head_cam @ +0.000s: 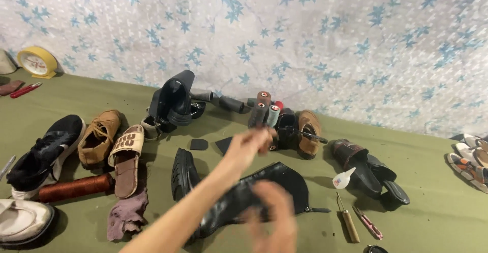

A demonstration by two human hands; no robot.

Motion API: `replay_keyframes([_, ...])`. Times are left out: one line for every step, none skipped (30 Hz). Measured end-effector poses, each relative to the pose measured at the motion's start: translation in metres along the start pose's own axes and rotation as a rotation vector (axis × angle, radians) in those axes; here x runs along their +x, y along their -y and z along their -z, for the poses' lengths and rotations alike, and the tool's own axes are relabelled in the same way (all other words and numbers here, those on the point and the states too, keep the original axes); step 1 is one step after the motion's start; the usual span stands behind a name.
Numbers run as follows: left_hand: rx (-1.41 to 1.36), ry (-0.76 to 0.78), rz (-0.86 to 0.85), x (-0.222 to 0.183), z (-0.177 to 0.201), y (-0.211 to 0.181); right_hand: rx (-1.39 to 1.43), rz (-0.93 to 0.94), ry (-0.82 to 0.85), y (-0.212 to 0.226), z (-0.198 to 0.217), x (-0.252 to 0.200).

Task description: The person is repairing a black boot on a workbench, inspecting the sole and applying adhesive or using tools for repair.

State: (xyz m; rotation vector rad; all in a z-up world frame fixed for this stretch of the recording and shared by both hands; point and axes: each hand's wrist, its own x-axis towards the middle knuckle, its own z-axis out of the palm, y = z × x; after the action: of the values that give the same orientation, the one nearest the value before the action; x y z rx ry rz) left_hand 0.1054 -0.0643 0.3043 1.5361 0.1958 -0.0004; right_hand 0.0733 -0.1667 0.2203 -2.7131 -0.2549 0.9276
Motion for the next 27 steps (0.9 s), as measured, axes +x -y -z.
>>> replay_keyframes([0.000, 0.083, 0.051, -0.024, -0.003, 0.007, 0.449, 0.230, -0.498, -0.032, -0.017, -0.006])
replay_keyframes([0.000, 0.166, 0.103, -0.048, -0.005, 0.013, 0.898, 0.458, -0.997, -0.064, -0.033, -0.011])
replay_keyframes([0.002, 0.167, 0.106, -0.052, -0.010, 0.036, 0.901, 0.455, -0.996, -0.061, -0.033, -0.012])
replay_keyframes([-0.067, 0.206, 0.099, -0.057, -0.014, 0.059, 0.935, 0.362, -0.860, -0.057, -0.034, -0.013])
replay_keyframes([-0.140, 0.244, 0.095, -0.065, -0.019, 0.085, 0.961, 0.265, -0.718, -0.056, -0.037, -0.015])
replay_keyframes([-0.142, 0.243, 0.103, -0.068, -0.021, 0.094, 0.960, 0.260, -0.712, -0.060, -0.053, -0.004])
replay_keyframes([-0.206, 0.189, 0.165, -0.071, -0.022, 0.102, 1.161, 0.369, -0.684, -0.064, -0.068, 0.008])
replay_keyframes([-0.269, 0.134, 0.227, -0.073, -0.024, 0.110, 1.362, 0.479, -0.650, -0.067, -0.083, 0.019])
replay_keyframes([-0.268, 0.135, 0.234, -0.074, -0.024, 0.124, 1.364, 0.472, -0.649, -0.066, -0.089, 0.020])
replay_keyframes([-0.261, 0.104, 0.223, -0.075, -0.025, 0.137, 1.390, 0.428, -0.643, -0.065, -0.095, 0.020])
replay_keyframes([-0.251, 0.079, 0.211, -0.074, -0.028, 0.149, 1.418, 0.383, -0.644, -0.064, -0.100, 0.021])
replay_keyframes([-0.248, 0.087, 0.216, -0.073, -0.029, 0.156, 1.422, 0.376, -0.649, -0.061, -0.098, 0.016])
replay_keyframes([-0.274, 0.055, 0.251, -0.071, -0.029, 0.162, 1.487, 0.226, -0.622, -0.057, -0.094, 0.012])
replay_keyframes([-0.301, 0.024, 0.286, -0.070, -0.029, 0.168, 1.547, 0.075, -0.591, -0.053, -0.090, 0.008])
replay_keyframes([-0.300, 0.026, 0.288, -0.069, -0.030, 0.170, 1.549, 0.072, -0.593, -0.061, -0.097, 0.016])
replay_keyframes([-0.318, 0.031, 0.330, -0.068, -0.030, 0.171, 1.286, 0.142, -0.624, -0.069, -0.104, 0.025])
replay_keyframes([-0.337, 0.039, 0.372, -0.066, -0.031, 0.171, 1.019, 0.204, -0.649, -0.079, -0.109, 0.033])
replay_keyframes([-0.337, 0.045, 0.372, -0.071, -0.028, 0.162, 1.018, 0.201, -0.655, -0.091, -0.111, 0.039])
replay_keyframes([-0.205, 0.119, 0.407, -0.075, -0.024, 0.152, 0.937, 0.203, -0.742, -0.103, -0.110, 0.047])
replay_keyframes([-0.072, 0.192, 0.439, -0.078, -0.020, 0.142, 0.855, 0.203, -0.829, -0.115, -0.109, 0.055])
replay_keyframes([-0.076, 0.192, 0.438, -0.070, -0.018, 0.170, 0.851, 0.205, -0.829, -0.132, -0.107, 0.061])
replay_keyframes([0.253, 0.176, 0.211, -0.062, -0.016, 0.198, 0.928, 0.131, -0.779, -0.149, -0.105, 0.068])
replay_keyframes([0.578, 0.147, -0.020, -0.054, -0.012, 0.227, 1.005, 0.058, -0.725, -0.164, -0.104, 0.075])
replay_keyframes([0.577, 0.142, -0.019, -0.040, -0.010, 0.258, 1.004, 0.062, -0.722, -0.174, -0.099, 0.075])
replay_keyframes([0.888, 0.032, -0.262, -0.028, -0.010, 0.292, 0.900, 0.011, -0.752, -0.186, -0.097, 0.073])
replay_keyframes([1.191, -0.081, -0.514, -0.017, -0.010, 0.326, 0.796, -0.038, -0.780, -0.199, -0.095, 0.070])
replay_keyframes([1.190, -0.078, -0.511, -0.011, -0.013, 0.337, 0.794, -0.041, -0.778, -0.206, -0.096, 0.073])
